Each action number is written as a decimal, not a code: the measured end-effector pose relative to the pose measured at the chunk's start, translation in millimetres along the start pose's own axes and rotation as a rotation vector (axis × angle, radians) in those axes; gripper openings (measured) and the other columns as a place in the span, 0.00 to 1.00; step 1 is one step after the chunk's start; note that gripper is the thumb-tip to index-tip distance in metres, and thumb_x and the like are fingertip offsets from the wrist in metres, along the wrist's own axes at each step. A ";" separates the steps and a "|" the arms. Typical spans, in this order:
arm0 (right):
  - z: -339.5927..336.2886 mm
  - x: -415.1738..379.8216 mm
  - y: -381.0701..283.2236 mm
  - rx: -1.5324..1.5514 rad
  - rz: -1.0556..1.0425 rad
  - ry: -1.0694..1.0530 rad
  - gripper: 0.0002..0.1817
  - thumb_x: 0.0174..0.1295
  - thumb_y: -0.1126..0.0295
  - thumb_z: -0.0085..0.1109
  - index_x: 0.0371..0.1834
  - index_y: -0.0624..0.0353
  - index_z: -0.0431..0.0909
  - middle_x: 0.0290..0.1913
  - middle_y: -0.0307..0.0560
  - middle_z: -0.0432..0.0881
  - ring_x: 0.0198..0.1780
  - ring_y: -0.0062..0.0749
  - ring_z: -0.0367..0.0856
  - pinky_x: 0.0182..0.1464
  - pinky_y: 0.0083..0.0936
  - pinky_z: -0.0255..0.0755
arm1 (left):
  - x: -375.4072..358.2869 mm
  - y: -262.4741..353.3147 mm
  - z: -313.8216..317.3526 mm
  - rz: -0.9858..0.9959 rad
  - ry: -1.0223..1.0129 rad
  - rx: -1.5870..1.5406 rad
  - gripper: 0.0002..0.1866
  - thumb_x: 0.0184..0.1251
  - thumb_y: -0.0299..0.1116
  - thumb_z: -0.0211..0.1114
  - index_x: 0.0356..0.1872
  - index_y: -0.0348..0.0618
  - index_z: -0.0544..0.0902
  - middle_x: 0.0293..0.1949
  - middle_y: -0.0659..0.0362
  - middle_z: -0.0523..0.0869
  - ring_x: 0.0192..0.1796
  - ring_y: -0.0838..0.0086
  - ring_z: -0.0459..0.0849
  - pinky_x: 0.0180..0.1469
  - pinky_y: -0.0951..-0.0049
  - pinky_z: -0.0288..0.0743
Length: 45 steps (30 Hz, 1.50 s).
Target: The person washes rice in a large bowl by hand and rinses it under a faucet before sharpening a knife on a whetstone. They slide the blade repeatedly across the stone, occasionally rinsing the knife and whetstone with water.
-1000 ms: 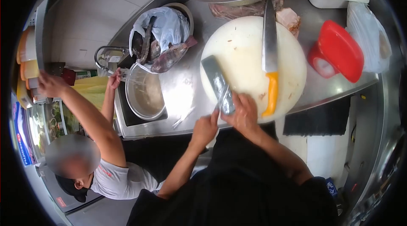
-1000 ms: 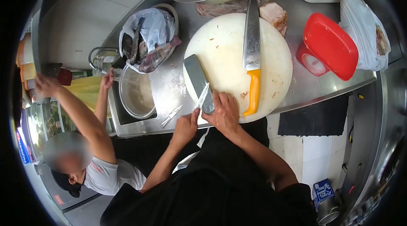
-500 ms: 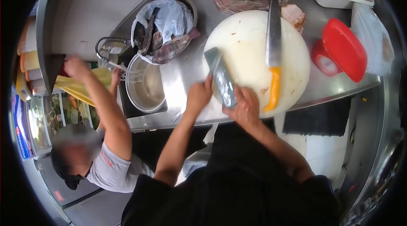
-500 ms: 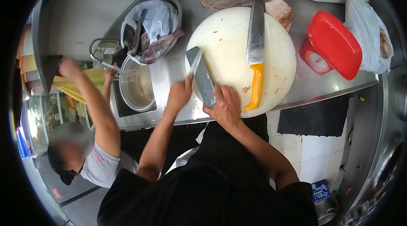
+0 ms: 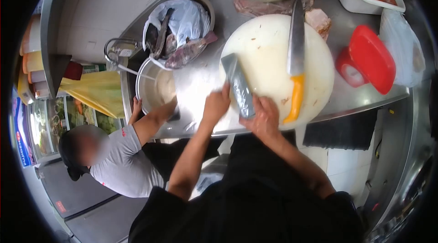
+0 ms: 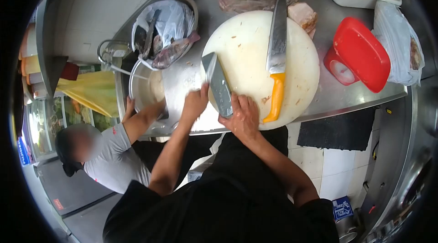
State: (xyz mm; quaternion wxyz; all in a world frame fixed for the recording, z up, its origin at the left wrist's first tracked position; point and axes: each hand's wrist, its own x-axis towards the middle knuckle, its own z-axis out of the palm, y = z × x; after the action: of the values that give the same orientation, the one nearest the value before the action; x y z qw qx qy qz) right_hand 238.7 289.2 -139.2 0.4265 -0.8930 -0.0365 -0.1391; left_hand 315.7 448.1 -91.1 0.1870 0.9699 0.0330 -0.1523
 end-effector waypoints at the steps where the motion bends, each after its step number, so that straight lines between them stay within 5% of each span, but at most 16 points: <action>1: 1.1 0.5 1.6 0.008 -0.006 0.018 0.42 0.35 0.59 0.79 0.56 0.67 0.76 0.41 0.50 0.75 0.44 0.46 0.76 0.48 0.39 0.73 | -22.4 -26.1 22.5 -0.005 -0.055 0.069 0.29 0.80 0.50 0.47 0.34 0.37 0.88 0.28 0.34 0.83 0.37 0.34 0.84 0.43 0.44 0.78; 3: 3.6 -0.1 4.9 -0.015 -0.014 0.024 0.42 0.35 0.58 0.79 0.57 0.68 0.75 0.41 0.51 0.75 0.44 0.46 0.76 0.48 0.39 0.73 | -79.0 -26.3 32.4 0.212 0.177 -0.106 0.31 0.80 0.53 0.46 0.33 0.37 0.88 0.27 0.35 0.84 0.37 0.35 0.84 0.45 0.43 0.78; 6: -0.6 -1.4 3.0 -0.010 -0.005 -0.007 0.42 0.36 0.58 0.79 0.57 0.68 0.75 0.41 0.51 0.75 0.44 0.46 0.76 0.47 0.39 0.73 | -41.1 -24.9 15.3 0.003 -0.075 0.008 0.34 0.79 0.55 0.45 0.30 0.33 0.87 0.27 0.35 0.83 0.37 0.36 0.84 0.43 0.44 0.78; 9: 2.7 -0.4 0.2 -0.008 -0.001 -0.016 0.41 0.36 0.58 0.79 0.56 0.68 0.76 0.41 0.50 0.75 0.43 0.46 0.76 0.47 0.39 0.73 | 24.7 5.6 -10.3 -0.073 0.027 -0.079 0.36 0.79 0.55 0.46 0.25 0.31 0.85 0.26 0.33 0.82 0.36 0.36 0.84 0.42 0.44 0.78; 12: 0.9 1.2 0.2 -0.008 -0.012 0.010 0.41 0.35 0.58 0.79 0.55 0.67 0.76 0.40 0.50 0.75 0.42 0.46 0.76 0.46 0.39 0.72 | -2.4 -9.6 7.9 -0.083 -0.010 0.009 0.35 0.79 0.55 0.47 0.26 0.30 0.86 0.27 0.33 0.83 0.38 0.36 0.84 0.44 0.45 0.78; 14: 0.7 2.2 1.1 -0.003 -0.024 0.053 0.41 0.35 0.58 0.79 0.55 0.67 0.76 0.40 0.50 0.75 0.42 0.46 0.76 0.46 0.39 0.72 | -65.4 -21.7 29.6 0.096 0.122 -0.111 0.36 0.79 0.55 0.47 0.26 0.30 0.86 0.28 0.33 0.83 0.38 0.36 0.84 0.45 0.44 0.78; 23: -1.3 -0.1 -2.3 0.001 0.039 -0.020 0.42 0.32 0.60 0.81 0.55 0.66 0.77 0.41 0.49 0.75 0.45 0.45 0.76 0.49 0.38 0.72 | 6.6 -2.6 3.1 -0.092 0.006 -0.017 0.37 0.80 0.54 0.45 0.25 0.27 0.84 0.25 0.32 0.82 0.36 0.36 0.85 0.40 0.46 0.78; 24: 1.8 -1.1 0.3 0.010 0.024 0.004 0.42 0.32 0.59 0.81 0.55 0.67 0.77 0.41 0.49 0.75 0.44 0.45 0.76 0.48 0.38 0.72 | -17.4 -15.7 14.6 -0.073 -0.021 0.063 0.36 0.80 0.54 0.45 0.26 0.27 0.84 0.25 0.33 0.83 0.37 0.36 0.85 0.41 0.46 0.79; 26: 4.9 -1.5 1.4 -0.023 0.007 0.061 0.42 0.32 0.59 0.81 0.55 0.67 0.77 0.41 0.50 0.75 0.45 0.45 0.76 0.48 0.38 0.72 | -73.4 -23.0 38.1 0.311 0.361 -0.116 0.32 0.80 0.52 0.47 0.33 0.29 0.86 0.31 0.33 0.84 0.41 0.34 0.84 0.47 0.45 0.78; 29: 0.7 -1.8 -0.4 -0.018 0.023 0.017 0.43 0.32 0.58 0.81 0.55 0.67 0.77 0.41 0.50 0.75 0.45 0.45 0.76 0.49 0.38 0.72 | -49.2 -25.7 13.2 0.010 -0.100 0.051 0.30 0.81 0.49 0.45 0.33 0.32 0.86 0.34 0.35 0.85 0.41 0.35 0.84 0.45 0.43 0.77; 32: 3.3 -4.0 0.0 -0.012 0.011 -0.001 0.43 0.32 0.58 0.80 0.55 0.67 0.77 0.41 0.49 0.75 0.45 0.46 0.76 0.49 0.38 0.72 | 20.5 4.0 -9.5 -0.066 0.033 -0.027 0.37 0.80 0.56 0.44 0.26 0.31 0.86 0.27 0.33 0.83 0.39 0.35 0.84 0.44 0.45 0.78; 40: 1.3 -2.0 0.7 -0.009 0.007 0.037 0.41 0.36 0.59 0.78 0.56 0.67 0.76 0.41 0.51 0.75 0.45 0.46 0.76 0.49 0.38 0.73 | -52.9 -16.3 22.1 0.037 0.011 -0.010 0.36 0.80 0.55 0.43 0.32 0.29 0.86 0.31 0.34 0.84 0.42 0.36 0.84 0.47 0.45 0.77; 45: -0.3 -2.4 -2.3 -0.016 0.017 -0.006 0.41 0.35 0.59 0.79 0.56 0.68 0.76 0.41 0.50 0.75 0.46 0.45 0.76 0.50 0.37 0.72 | 17.1 12.0 -5.5 -0.190 -0.022 -0.177 0.39 0.78 0.59 0.44 0.32 0.28 0.86 0.29 0.32 0.84 0.41 0.35 0.84 0.46 0.48 0.77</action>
State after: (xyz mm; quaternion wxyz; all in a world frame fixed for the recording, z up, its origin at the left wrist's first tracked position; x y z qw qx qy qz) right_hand 235.9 290.5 -138.0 0.4203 -0.8971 -0.0291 -0.1329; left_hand 334.9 439.1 -87.3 0.2568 0.9404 0.1360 -0.1764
